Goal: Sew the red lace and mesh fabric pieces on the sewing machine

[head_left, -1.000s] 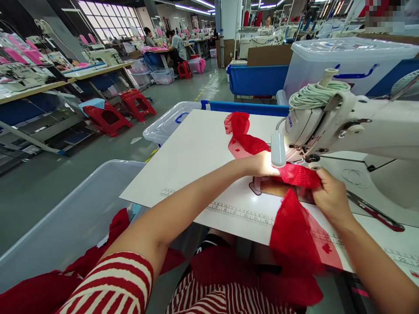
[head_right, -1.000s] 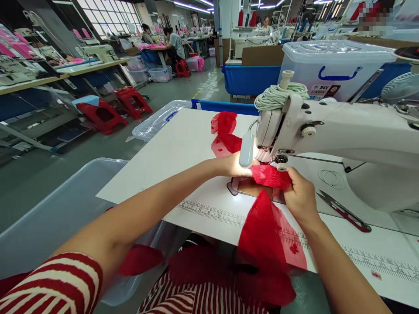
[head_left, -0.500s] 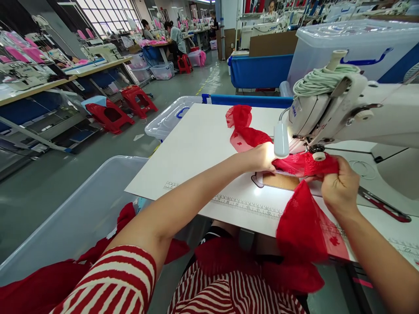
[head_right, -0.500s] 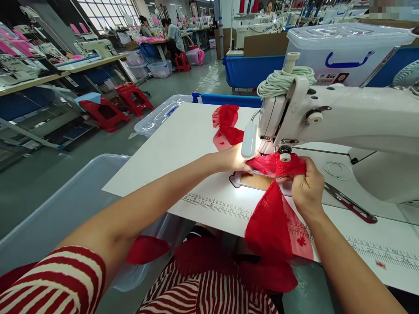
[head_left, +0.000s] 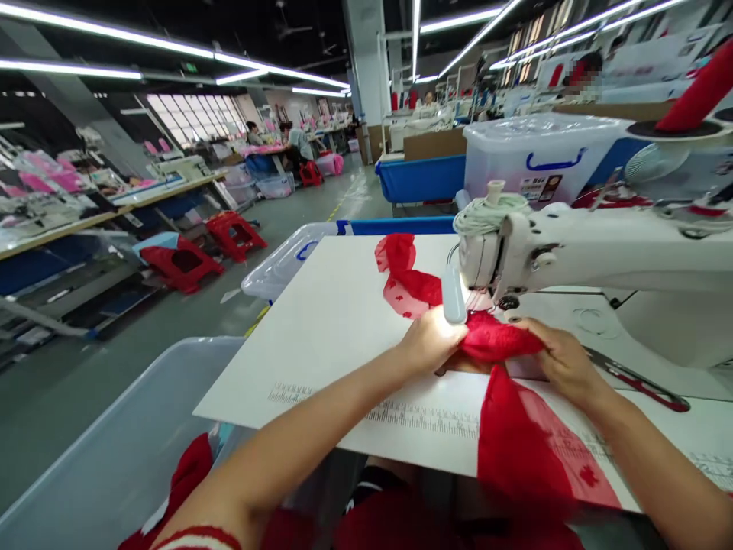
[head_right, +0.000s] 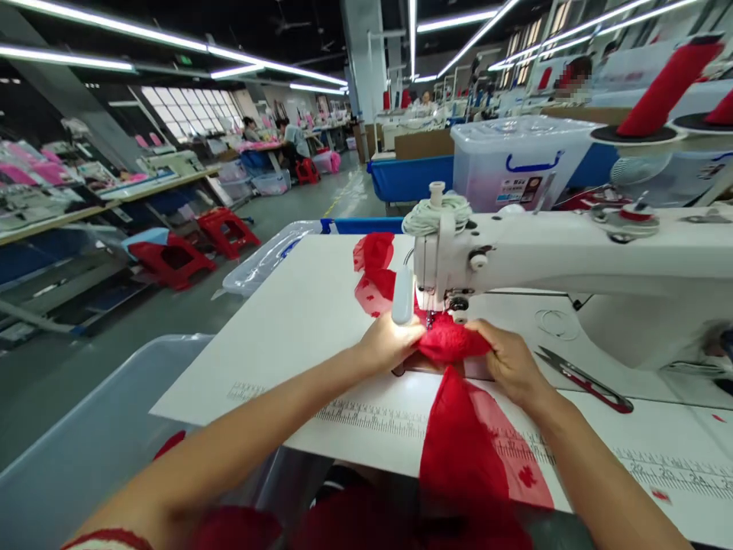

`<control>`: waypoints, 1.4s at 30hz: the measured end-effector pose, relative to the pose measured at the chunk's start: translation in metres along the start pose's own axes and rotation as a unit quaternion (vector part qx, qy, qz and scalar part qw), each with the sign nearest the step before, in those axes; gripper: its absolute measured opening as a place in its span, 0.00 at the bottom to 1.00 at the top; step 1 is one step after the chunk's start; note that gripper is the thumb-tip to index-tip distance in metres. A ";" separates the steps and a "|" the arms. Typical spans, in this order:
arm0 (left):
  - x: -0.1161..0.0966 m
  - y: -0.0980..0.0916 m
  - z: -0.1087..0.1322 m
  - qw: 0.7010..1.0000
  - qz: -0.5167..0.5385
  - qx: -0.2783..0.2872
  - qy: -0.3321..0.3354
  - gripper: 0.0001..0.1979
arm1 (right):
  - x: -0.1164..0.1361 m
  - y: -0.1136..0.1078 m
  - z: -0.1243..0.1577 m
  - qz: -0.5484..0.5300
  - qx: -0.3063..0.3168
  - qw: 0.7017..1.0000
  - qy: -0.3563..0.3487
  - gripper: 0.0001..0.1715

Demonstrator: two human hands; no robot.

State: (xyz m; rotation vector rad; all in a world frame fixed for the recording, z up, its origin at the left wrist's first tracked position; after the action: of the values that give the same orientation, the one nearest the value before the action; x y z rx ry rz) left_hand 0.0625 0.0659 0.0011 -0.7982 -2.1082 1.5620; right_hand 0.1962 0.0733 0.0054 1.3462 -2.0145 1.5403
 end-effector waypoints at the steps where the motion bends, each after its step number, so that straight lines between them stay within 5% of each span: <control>1: -0.004 0.000 0.002 1.000 -0.017 -0.013 0.021 0.12 | 0.004 0.006 0.000 0.001 0.038 0.999 -0.024 0.11; 5: -0.021 0.001 0.011 0.990 -0.067 -0.065 0.102 0.12 | 0.020 0.031 0.009 0.029 0.135 0.982 -0.128 0.13; 8: -0.028 0.003 0.016 0.983 -0.089 -0.099 0.127 0.14 | 0.023 0.036 0.013 0.110 0.107 0.973 -0.174 0.24; 12: -0.034 0.002 0.019 0.978 -0.105 -0.120 0.133 0.15 | 0.026 0.041 0.014 0.206 0.075 0.956 -0.194 0.20; 17: -0.039 -0.007 0.020 0.977 -0.122 -0.131 0.116 0.15 | 0.036 0.042 0.012 0.202 0.068 0.951 -0.224 0.17; 42: -0.047 -0.007 0.029 0.967 -0.193 -0.125 0.110 0.14 | 0.012 0.056 0.014 0.235 0.037 0.960 -0.146 0.16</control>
State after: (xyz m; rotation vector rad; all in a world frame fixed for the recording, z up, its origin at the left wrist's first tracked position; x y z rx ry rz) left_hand 0.0788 0.0124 0.0000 -0.5619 -2.1570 0.9758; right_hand 0.1500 0.0551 -0.0271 1.2399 -2.6357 1.6961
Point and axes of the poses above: each hand's wrist, its own z-axis away from the middle knuckle, its own y-axis out of the palm, x = y × z, the point moved 10 cm from there along -z, towards the middle knuckle, and after that the axes turned 3 degrees about y, right-handed, at the moved point
